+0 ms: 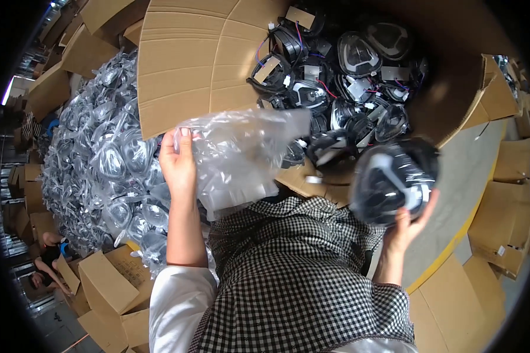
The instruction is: The person packs electronic components by hand, placing them into plastic bags, then putting the filled bags into a large cardboard box.
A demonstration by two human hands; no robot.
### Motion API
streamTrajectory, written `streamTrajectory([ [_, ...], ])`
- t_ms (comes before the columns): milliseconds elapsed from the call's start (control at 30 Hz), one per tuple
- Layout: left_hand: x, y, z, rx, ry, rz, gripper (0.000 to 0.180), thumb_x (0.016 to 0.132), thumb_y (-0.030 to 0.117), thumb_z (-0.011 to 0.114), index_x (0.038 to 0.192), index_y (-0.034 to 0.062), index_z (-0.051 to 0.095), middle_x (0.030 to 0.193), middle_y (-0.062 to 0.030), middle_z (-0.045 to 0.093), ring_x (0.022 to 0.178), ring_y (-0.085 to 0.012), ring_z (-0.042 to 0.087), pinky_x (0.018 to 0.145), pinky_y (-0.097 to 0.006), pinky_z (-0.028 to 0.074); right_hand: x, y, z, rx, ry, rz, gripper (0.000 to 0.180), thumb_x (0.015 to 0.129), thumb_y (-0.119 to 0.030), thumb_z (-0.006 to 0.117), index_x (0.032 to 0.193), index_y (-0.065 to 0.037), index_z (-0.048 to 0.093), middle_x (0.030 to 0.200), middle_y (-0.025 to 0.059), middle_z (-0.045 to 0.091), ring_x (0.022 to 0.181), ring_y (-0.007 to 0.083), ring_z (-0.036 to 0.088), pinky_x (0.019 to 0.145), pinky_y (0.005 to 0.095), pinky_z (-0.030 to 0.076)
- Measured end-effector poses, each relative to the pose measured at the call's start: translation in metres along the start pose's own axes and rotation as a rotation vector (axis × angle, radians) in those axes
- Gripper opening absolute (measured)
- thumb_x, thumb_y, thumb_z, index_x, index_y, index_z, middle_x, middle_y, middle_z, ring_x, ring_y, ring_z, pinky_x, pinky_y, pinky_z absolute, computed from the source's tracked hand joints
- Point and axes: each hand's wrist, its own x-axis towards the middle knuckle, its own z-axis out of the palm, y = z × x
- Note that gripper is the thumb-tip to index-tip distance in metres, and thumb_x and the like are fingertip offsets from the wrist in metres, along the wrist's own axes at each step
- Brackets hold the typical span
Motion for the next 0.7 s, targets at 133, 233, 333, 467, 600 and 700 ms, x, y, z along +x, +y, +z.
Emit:
streamTrajectory([
  [133,-0.006,-0.011,0.01,0.106,-0.114,-0.148,0.011,0.093,0.018,0.058,0.095,0.0064,0.06,0.081,0.0009,0.062,0.065,-0.0043,0.053,0.056,-0.02,0.043,0.017,-0.012,0.004,-0.211,0.066,-0.599,0.111,0.068,-0.044,0.081,0.146,-0.005,0.013,0.137,0.0224,0.038,0.124,0.0358,0.042,0.1,0.049,0.041],
  [233,-0.017,-0.011,0.026,0.092,-0.185,-0.3,0.012,0.092,0.019,0.059,0.095,0.0073,0.06,0.079,0.0023,0.061,0.062,-0.0031,0.05,0.05,-0.02,0.04,0.056,-0.023,0.016,-0.925,-0.043,-0.955,0.098,0.063,-0.036,0.083,0.141,-0.006,0.033,0.138,0.0244,0.035,0.124,0.0415,0.042,0.096,0.0518,0.042],
  [333,-0.019,-0.009,0.034,0.103,-0.223,-0.337,0.013,0.091,0.019,0.06,0.097,0.0076,0.06,0.078,0.0033,0.06,0.06,-0.0029,0.048,0.048,-0.02,0.038,0.066,-0.009,0.018,-0.963,-0.125,-0.786,0.09,0.061,-0.035,0.083,0.136,-0.006,0.043,0.138,0.0254,0.036,0.125,0.0437,0.04,0.099,0.0515,0.038],
  [467,-0.027,-0.006,0.023,0.104,-0.189,-0.314,0.013,0.091,0.019,0.06,0.098,0.0077,0.06,0.077,0.003,0.06,0.059,-0.0024,0.048,0.048,-0.02,0.038,0.059,-0.046,0.005,-0.94,0.041,-1.088,0.089,0.066,-0.03,0.083,0.138,-0.002,0.038,0.137,0.0256,0.037,0.124,0.0405,0.041,0.099,0.0493,0.039],
  [600,-0.026,-0.004,0.032,0.1,-0.215,-0.313,0.017,0.091,0.02,0.061,0.101,0.0064,0.06,0.076,0.0033,0.059,0.064,-0.0035,0.051,0.053,-0.021,0.042,0.055,-0.035,0.013,-0.168,-0.101,-0.664,0.097,0.069,-0.046,0.078,0.139,0.003,0.032,0.135,0.022,0.04,0.12,0.0356,0.048,0.099,0.0464,0.041],
  [700,-0.024,-0.019,0.046,0.173,-0.238,-0.09,0.026,0.086,0.019,0.065,0.107,0.0057,0.059,0.085,-0.0015,0.063,0.076,-0.0138,0.061,0.066,-0.027,0.049,0.068,-0.019,0.007,0.209,-0.177,0.015,0.091,0.069,-0.044,0.077,0.136,0.003,0.037,0.127,0.0169,0.049,0.113,0.0275,0.054,0.095,0.0384,0.046],
])
